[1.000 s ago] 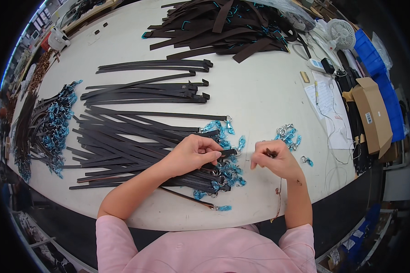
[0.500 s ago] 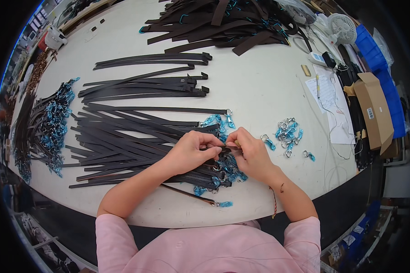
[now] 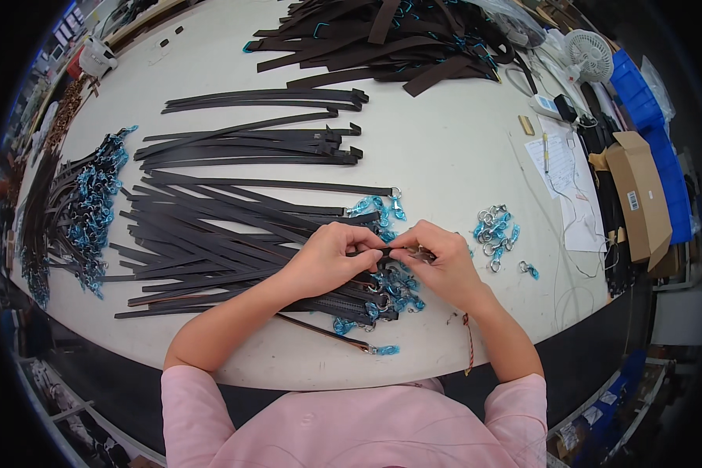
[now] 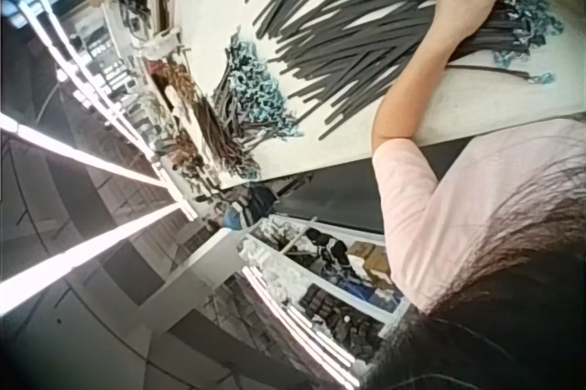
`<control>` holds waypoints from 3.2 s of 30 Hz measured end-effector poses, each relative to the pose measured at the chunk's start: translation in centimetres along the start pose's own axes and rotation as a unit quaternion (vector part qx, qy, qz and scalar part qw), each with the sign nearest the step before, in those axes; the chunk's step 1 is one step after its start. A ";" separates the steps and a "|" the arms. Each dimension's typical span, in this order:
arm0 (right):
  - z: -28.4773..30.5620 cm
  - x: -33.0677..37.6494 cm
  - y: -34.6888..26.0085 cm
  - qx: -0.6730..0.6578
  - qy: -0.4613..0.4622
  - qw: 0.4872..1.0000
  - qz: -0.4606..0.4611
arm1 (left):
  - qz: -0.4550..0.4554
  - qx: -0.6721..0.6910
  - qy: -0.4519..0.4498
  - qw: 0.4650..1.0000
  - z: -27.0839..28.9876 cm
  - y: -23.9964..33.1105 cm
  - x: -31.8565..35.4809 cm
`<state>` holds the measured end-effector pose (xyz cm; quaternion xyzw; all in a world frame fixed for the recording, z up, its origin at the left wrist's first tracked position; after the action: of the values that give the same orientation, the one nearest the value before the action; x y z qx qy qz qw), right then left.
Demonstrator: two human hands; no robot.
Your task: The person attaches small metal rings to the ends of black leather straps using pliers. They pick up a strap and a ring, use the pliers to open the ring, link it to the strap, and then close the ring. The completed keychains are placed on the table.
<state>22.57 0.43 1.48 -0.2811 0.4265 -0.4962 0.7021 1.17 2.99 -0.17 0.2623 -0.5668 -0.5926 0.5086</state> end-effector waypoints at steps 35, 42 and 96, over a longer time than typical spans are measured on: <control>-0.4 -0.7 0.1 -0.032 -0.024 0.999 0.034 | 0.042 0.044 -0.004 0.998 0.2 0.3 -0.3; 2.9 -0.8 0.2 -0.061 -0.050 0.989 -0.127 | 0.036 0.033 -0.004 0.999 0.2 0.3 -0.3; 0.3 3.1 -1.0 0.127 0.070 0.989 0.028 | 0.027 0.078 0.032 0.996 -0.2 0.9 0.3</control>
<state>22.80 -2.87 1.48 -0.1422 0.4155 -0.5450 0.7142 1.52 2.82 0.69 0.3047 -0.6016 -0.5237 0.5205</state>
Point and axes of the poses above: each hand's wrist, its own x-axis away from the middle knuckle, its own z-axis out of the back of the hand, y = z × x, the point moved 2 cm from there along -x, towards the middle knuckle, and after that the axes turned 15 degrees about y, right-handed, at the moved point
